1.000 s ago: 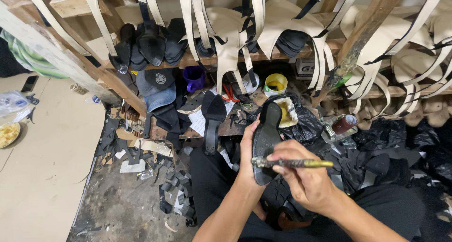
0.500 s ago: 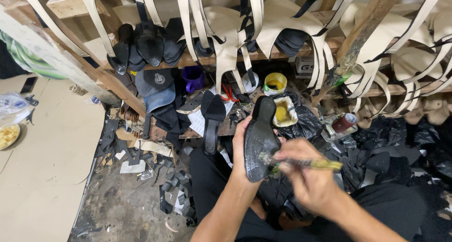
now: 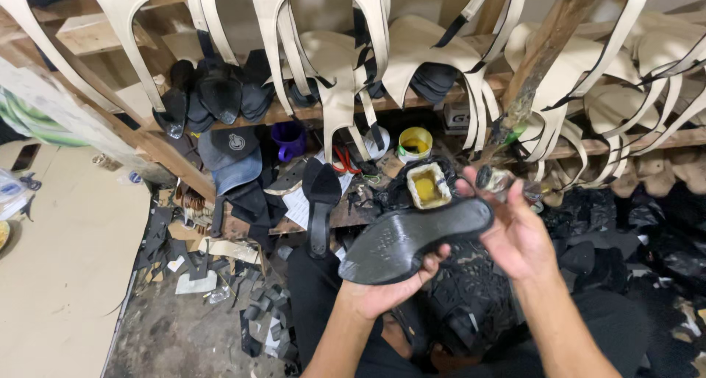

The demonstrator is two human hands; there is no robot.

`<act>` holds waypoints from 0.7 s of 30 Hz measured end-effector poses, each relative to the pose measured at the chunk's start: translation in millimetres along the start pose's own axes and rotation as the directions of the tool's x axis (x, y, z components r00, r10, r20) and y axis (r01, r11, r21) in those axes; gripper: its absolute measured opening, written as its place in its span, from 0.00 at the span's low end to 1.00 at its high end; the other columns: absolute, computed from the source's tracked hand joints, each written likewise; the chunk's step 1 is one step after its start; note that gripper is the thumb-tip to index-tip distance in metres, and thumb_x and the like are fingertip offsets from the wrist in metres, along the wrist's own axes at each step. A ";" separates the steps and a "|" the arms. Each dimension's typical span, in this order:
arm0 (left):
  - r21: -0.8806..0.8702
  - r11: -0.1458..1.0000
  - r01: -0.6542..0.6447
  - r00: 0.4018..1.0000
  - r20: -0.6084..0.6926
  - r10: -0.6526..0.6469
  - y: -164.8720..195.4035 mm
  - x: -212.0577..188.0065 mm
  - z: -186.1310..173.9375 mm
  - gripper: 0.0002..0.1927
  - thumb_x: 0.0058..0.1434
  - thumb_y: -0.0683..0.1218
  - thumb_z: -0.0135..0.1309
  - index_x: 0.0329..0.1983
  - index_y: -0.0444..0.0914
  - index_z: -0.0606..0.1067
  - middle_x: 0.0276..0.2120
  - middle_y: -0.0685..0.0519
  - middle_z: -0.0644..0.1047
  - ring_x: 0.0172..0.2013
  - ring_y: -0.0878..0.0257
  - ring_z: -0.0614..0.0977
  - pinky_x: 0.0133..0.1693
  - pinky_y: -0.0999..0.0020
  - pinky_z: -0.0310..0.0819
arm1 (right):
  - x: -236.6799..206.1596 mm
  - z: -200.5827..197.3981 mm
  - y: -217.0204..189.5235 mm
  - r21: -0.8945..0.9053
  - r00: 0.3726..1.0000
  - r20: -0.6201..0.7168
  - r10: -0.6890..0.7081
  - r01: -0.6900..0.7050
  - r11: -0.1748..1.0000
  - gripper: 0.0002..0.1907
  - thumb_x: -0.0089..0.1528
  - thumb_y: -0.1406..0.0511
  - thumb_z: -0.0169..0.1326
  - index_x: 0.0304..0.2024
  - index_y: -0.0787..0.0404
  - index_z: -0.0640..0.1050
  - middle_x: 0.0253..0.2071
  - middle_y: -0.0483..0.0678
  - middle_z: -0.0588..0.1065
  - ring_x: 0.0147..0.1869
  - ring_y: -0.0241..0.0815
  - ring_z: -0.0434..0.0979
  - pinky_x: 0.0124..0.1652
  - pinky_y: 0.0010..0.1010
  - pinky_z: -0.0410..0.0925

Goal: The person sits on the floor and applies a yellowish liquid to black shoe soles using a brush. They repeatedly dip the brush into a container, spread the liquid across the sole surface, and handle multiple soles one at a time. A green bottle is used to add more liquid to the container during the process.

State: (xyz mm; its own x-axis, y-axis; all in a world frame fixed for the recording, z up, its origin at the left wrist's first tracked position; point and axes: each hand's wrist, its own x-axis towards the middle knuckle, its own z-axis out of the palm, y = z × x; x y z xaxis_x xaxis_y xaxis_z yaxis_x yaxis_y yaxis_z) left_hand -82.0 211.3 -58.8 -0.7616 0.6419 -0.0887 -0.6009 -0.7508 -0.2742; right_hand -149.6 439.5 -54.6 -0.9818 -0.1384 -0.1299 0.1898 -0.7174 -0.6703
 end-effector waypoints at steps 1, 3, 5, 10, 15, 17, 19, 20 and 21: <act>-0.012 1.000 0.014 1.000 -0.020 -0.015 -0.1 1.2 -2.1 0.22 0.73 0.53 0.42 0.60 0.34 0.72 0.57 0.31 0.74 0.56 0.32 0.72 0.54 0.51 0.74 | 0.2 -1.7 4.1 0.006 1.000 0.008 -0.005 0.005 1.000 0.27 0.65 0.50 0.49 0.56 0.61 0.76 0.59 0.52 0.77 0.66 0.51 0.72 0.63 0.48 0.63; 0.084 0.993 -0.078 0.995 -0.055 0.082 1.9 0.5 -5.9 0.25 0.67 0.56 0.43 0.58 0.35 0.72 0.56 0.33 0.75 0.57 0.33 0.72 0.57 0.43 0.68 | -4.0 -4.6 14.7 0.022 1.000 0.024 -0.012 0.011 1.000 0.28 0.65 0.49 0.49 0.58 0.61 0.75 0.59 0.51 0.77 0.67 0.51 0.70 0.64 0.50 0.62; 0.085 0.988 -0.127 0.992 0.026 0.125 5.3 -0.5 -8.9 0.27 0.67 0.57 0.42 0.60 0.34 0.71 0.57 0.36 0.75 0.60 0.36 0.71 0.61 0.37 0.62 | -8.6 -6.5 24.9 0.098 1.000 0.003 0.008 -0.008 0.995 0.25 0.66 0.50 0.49 0.56 0.60 0.75 0.60 0.52 0.76 0.67 0.52 0.71 0.65 0.50 0.62; 0.107 0.886 -0.451 0.892 0.038 0.450 9.3 12.5 -14.0 0.32 0.69 0.61 0.39 0.64 0.32 0.69 0.62 0.32 0.70 0.64 0.41 0.69 0.68 0.45 0.57 | -30.0 -2.2 54.5 0.203 1.000 -0.021 0.019 -0.014 0.979 0.23 0.69 0.52 0.49 0.57 0.61 0.76 0.60 0.57 0.74 0.66 0.53 0.71 0.65 0.50 0.61; 0.395 0.516 -0.760 0.628 0.247 0.738 9.2 25.8 -17.4 0.32 0.74 0.60 0.33 0.74 0.38 0.59 0.68 0.41 0.67 0.66 0.49 0.69 0.70 0.51 0.57 | -62.3 15.0 84.7 0.284 0.987 -0.154 0.039 0.006 0.959 0.20 0.67 0.55 0.49 0.57 0.58 0.76 0.59 0.56 0.75 0.66 0.52 0.69 0.64 0.49 0.60; 0.479 0.447 -0.756 0.633 0.363 0.684 8.0 25.9 -18.6 0.32 0.75 0.60 0.32 0.76 0.40 0.57 0.68 0.42 0.67 0.65 0.48 0.70 0.68 0.50 0.60 | -74.1 21.0 90.4 0.288 0.996 -0.088 0.005 0.021 0.957 0.19 0.67 0.56 0.50 0.56 0.59 0.76 0.59 0.57 0.75 0.68 0.54 0.70 0.67 0.45 0.60; 0.450 0.552 -0.702 0.712 0.481 0.512 6.6 23.1 -19.3 0.33 0.77 0.61 0.31 0.75 0.36 0.56 0.66 0.36 0.68 0.62 0.41 0.73 0.63 0.45 0.66 | -82.9 26.6 96.1 0.314 0.997 -0.071 0.026 -0.002 0.950 0.19 0.66 0.57 0.50 0.55 0.59 0.76 0.59 0.56 0.76 0.68 0.54 0.71 0.67 0.43 0.59; 0.447 0.564 -0.695 0.719 0.461 0.521 5.8 21.2 -19.5 0.32 0.76 0.60 0.32 0.74 0.36 0.56 0.66 0.37 0.68 0.62 0.43 0.74 0.63 0.45 0.66 | -86.7 28.7 97.9 0.337 0.994 -0.087 0.059 -0.027 0.941 0.19 0.65 0.57 0.50 0.55 0.59 0.76 0.59 0.55 0.76 0.68 0.52 0.72 0.66 0.43 0.60; 0.443 0.575 -0.688 0.725 0.443 0.527 5.2 18.9 -19.5 0.31 0.75 0.59 0.32 0.73 0.37 0.56 0.66 0.39 0.69 0.62 0.44 0.74 0.64 0.45 0.67 | -88.1 29.6 97.4 0.360 0.991 -0.101 0.091 -0.048 0.932 0.19 0.64 0.58 0.50 0.55 0.58 0.76 0.59 0.53 0.77 0.67 0.51 0.72 0.65 0.42 0.60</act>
State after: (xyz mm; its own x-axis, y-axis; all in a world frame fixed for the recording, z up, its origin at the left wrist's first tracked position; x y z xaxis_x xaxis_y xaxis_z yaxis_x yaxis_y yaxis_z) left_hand -94.8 222.6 -80.6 -0.9765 0.0009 0.2155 0.0714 -0.9423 0.3272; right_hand -44.5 361.6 -86.8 -0.9555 -0.1330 -0.2633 0.2241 -0.9076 -0.3549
